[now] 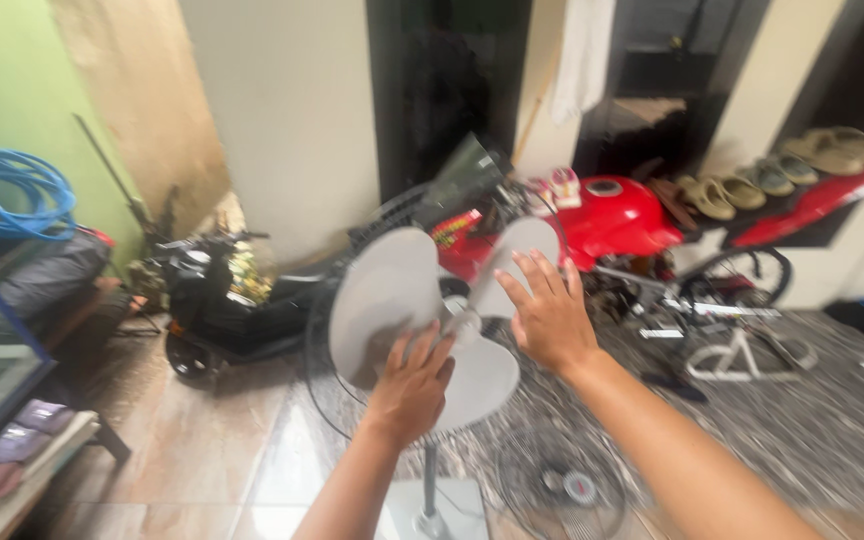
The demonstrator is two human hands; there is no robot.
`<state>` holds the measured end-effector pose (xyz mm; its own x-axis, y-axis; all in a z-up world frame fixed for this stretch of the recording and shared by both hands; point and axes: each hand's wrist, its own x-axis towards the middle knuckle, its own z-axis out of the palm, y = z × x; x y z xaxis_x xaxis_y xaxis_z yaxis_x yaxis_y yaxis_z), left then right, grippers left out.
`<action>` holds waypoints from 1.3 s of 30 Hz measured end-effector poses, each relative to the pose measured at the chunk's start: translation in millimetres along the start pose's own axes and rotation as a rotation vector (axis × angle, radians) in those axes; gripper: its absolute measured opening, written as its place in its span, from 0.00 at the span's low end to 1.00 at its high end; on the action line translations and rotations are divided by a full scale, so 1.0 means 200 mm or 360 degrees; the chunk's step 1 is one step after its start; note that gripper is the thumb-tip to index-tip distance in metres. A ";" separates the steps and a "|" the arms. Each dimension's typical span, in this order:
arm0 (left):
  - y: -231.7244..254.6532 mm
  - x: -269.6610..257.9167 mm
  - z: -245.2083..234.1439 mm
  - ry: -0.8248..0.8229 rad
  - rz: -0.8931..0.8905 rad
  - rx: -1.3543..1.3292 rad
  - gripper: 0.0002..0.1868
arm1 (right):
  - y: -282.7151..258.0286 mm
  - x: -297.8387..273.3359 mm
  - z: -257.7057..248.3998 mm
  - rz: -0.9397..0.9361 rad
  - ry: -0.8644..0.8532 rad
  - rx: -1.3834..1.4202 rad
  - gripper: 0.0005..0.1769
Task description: The person reassembles a standing electric fan by attaching the fan blades to the motor shaft, securing them with a nut, and then fitting the front and rear wire cages. The person uses hands to align and tighten components without additional tools.
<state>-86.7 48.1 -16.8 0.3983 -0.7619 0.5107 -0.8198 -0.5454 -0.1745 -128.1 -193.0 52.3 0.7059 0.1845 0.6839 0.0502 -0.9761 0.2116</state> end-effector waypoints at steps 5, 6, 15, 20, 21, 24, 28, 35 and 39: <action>0.12 0.03 0.07 0.0112 0.0140 -0.0099 0.20 | 0.05 -0.12 -0.05 -0.0089 -0.0050 -0.0106 0.34; 0.14 0.04 0.08 0.0110 0.0166 -0.0108 0.20 | 0.07 -0.14 -0.06 -0.0070 -0.0057 -0.0100 0.33; 0.29 0.11 0.20 0.0106 0.0293 -0.0129 0.17 | 0.18 -0.28 -0.04 -0.0042 -0.0220 -0.0098 0.26; 0.34 0.11 0.24 0.0134 0.0381 -0.0126 0.15 | 0.23 -0.35 0.01 -0.0077 -0.0258 -0.0037 0.24; 0.35 0.13 0.25 0.0088 0.0388 -0.0139 0.17 | 0.25 -0.37 0.01 -0.0092 -0.0258 -0.0023 0.24; 0.40 0.17 0.27 0.0042 0.0371 -0.0123 0.17 | 0.31 -0.40 0.03 -0.0134 -0.0268 0.0025 0.24; 0.52 0.24 0.31 -0.0025 0.0358 -0.0069 0.14 | 0.43 -0.49 0.06 -0.0181 -0.0261 0.0073 0.21; 0.82 0.40 0.37 -0.0109 0.0280 -0.0069 0.13 | 0.75 -0.68 0.07 -0.0276 -0.0327 0.0249 0.19; 1.00 0.50 0.42 -0.0121 0.0243 -0.0080 0.14 | 0.94 -0.80 0.08 -0.0310 -0.0341 0.0280 0.19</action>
<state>-176.1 -166.1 -71.0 0.2957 -0.8599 0.4161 -0.8920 -0.4044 -0.2018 -219.4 -408.3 -27.9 0.8025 0.3594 0.4763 0.3067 -0.9332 0.1873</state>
